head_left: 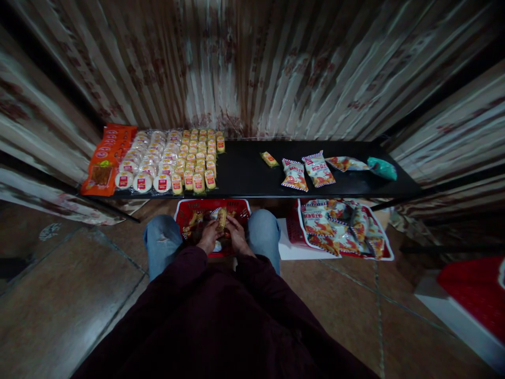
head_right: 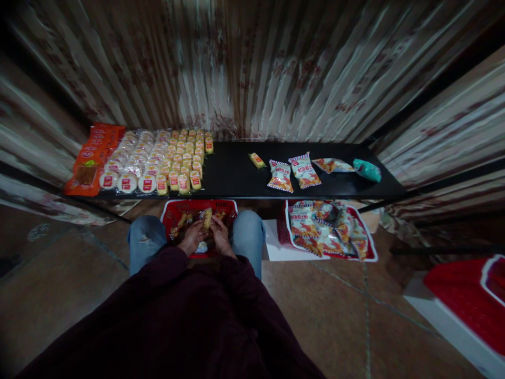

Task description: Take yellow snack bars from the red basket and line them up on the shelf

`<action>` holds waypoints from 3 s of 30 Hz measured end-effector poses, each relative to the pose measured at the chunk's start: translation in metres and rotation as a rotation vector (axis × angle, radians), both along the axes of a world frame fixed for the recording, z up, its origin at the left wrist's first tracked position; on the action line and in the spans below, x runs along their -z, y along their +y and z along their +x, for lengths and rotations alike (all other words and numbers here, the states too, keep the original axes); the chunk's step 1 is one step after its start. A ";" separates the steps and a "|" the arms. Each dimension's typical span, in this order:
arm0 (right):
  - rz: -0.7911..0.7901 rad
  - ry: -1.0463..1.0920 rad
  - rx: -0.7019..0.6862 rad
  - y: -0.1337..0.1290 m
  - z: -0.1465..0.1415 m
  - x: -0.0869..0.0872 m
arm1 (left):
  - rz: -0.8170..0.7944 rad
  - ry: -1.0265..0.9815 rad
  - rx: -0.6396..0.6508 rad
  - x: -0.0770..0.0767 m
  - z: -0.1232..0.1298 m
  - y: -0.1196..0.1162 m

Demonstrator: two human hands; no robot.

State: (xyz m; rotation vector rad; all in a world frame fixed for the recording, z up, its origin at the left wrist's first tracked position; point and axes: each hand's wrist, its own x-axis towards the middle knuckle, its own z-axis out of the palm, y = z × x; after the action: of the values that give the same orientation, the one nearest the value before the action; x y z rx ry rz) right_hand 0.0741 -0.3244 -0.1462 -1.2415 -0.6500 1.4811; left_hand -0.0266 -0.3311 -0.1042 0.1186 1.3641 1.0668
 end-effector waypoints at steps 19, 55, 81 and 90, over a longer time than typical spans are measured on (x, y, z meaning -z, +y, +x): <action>-0.041 0.101 -0.005 -0.009 -0.006 -0.018 | 0.069 0.050 -0.018 -0.004 -0.007 0.002; 0.231 -0.341 -0.004 0.020 -0.011 -0.053 | 0.213 -0.129 0.010 -0.021 -0.002 0.023; 0.190 -0.264 -0.040 0.027 -0.001 -0.046 | 0.320 0.216 0.062 -0.039 -0.002 0.024; 0.193 -0.285 -0.042 0.032 0.003 -0.065 | 0.425 0.328 0.087 -0.042 0.004 0.035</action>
State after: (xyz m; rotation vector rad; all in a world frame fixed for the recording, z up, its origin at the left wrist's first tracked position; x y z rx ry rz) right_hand 0.0768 -0.2927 -0.0815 -1.3044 -0.9903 1.2512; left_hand -0.0228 -0.2957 -0.0618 0.6856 1.3852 1.2896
